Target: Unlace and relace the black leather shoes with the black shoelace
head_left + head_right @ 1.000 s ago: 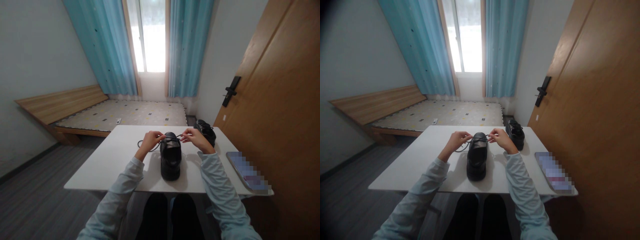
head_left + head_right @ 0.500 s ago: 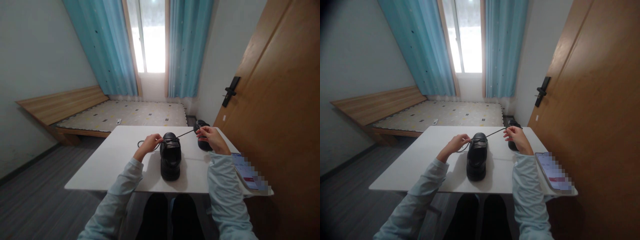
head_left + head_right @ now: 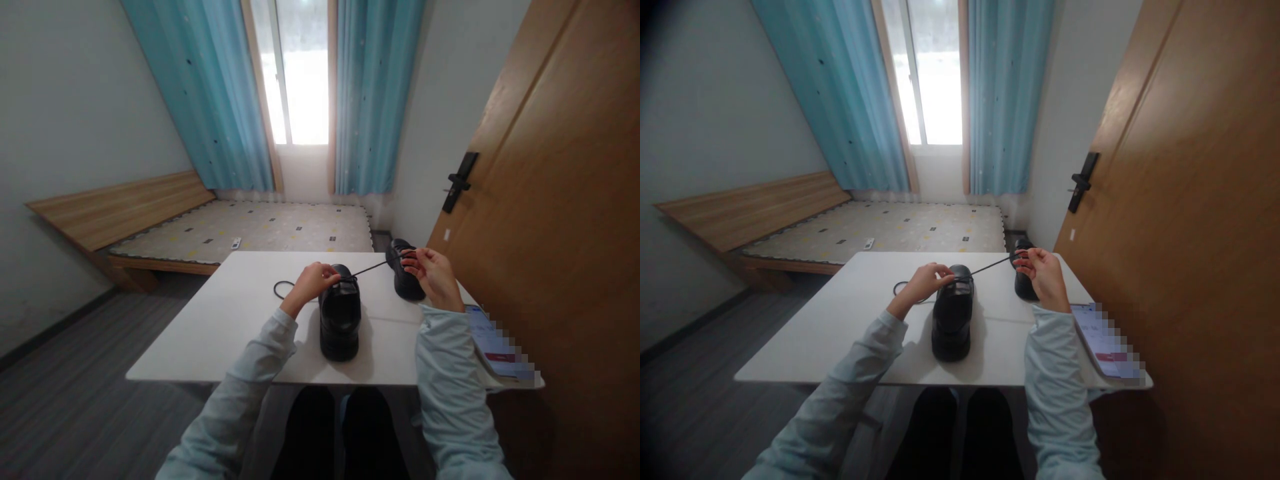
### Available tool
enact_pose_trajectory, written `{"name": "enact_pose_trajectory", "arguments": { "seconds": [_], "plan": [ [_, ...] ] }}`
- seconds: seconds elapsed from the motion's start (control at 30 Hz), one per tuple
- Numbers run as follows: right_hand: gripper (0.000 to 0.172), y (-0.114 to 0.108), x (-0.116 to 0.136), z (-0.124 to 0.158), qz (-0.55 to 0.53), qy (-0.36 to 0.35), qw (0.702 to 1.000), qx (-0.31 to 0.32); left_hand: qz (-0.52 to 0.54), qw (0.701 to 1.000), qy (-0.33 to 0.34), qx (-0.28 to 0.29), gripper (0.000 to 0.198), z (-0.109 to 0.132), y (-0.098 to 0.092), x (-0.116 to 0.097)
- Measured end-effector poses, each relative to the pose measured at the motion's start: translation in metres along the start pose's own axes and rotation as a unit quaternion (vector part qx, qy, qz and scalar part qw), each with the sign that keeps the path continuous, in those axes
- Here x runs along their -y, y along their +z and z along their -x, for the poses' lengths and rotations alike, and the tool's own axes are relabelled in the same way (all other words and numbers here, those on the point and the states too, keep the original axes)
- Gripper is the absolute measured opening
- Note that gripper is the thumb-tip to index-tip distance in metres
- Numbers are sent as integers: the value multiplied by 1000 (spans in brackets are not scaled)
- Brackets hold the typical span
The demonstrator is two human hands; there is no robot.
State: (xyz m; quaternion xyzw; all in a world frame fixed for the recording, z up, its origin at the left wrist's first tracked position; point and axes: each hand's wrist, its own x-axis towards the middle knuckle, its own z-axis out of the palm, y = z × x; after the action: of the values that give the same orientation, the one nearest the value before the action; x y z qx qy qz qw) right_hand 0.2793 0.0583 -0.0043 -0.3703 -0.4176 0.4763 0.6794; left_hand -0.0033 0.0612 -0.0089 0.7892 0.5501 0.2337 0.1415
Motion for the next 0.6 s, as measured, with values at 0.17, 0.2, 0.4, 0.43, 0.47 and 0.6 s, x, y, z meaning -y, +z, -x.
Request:
{"name": "enact_pose_trajectory", "arguments": {
  "seconds": [0.17,0.2,0.4,0.43,0.47,0.6],
  "plan": [
    [20,6,0,-1,-86,-1,996,-17,-3,1000,-17,15,22,-8,3,-5],
    [20,6,0,-2,-99,-3,995,-25,-6,1000,-20,13,21,-8,3,-6],
    [28,-2,5,0,-55,-43,997,-13,-12,999,-40,28,19,-5,-2,-7],
    [29,-4,5,1,-15,-44,999,-4,-10,999,-42,29,18,-4,-3,-7],
    [29,-6,5,1,30,-42,999,9,-9,999,-44,28,17,-4,-4,-7],
    [50,-16,1,2,194,-24,977,82,-17,998,-50,25,14,-4,-5,-10]
  ]
}}
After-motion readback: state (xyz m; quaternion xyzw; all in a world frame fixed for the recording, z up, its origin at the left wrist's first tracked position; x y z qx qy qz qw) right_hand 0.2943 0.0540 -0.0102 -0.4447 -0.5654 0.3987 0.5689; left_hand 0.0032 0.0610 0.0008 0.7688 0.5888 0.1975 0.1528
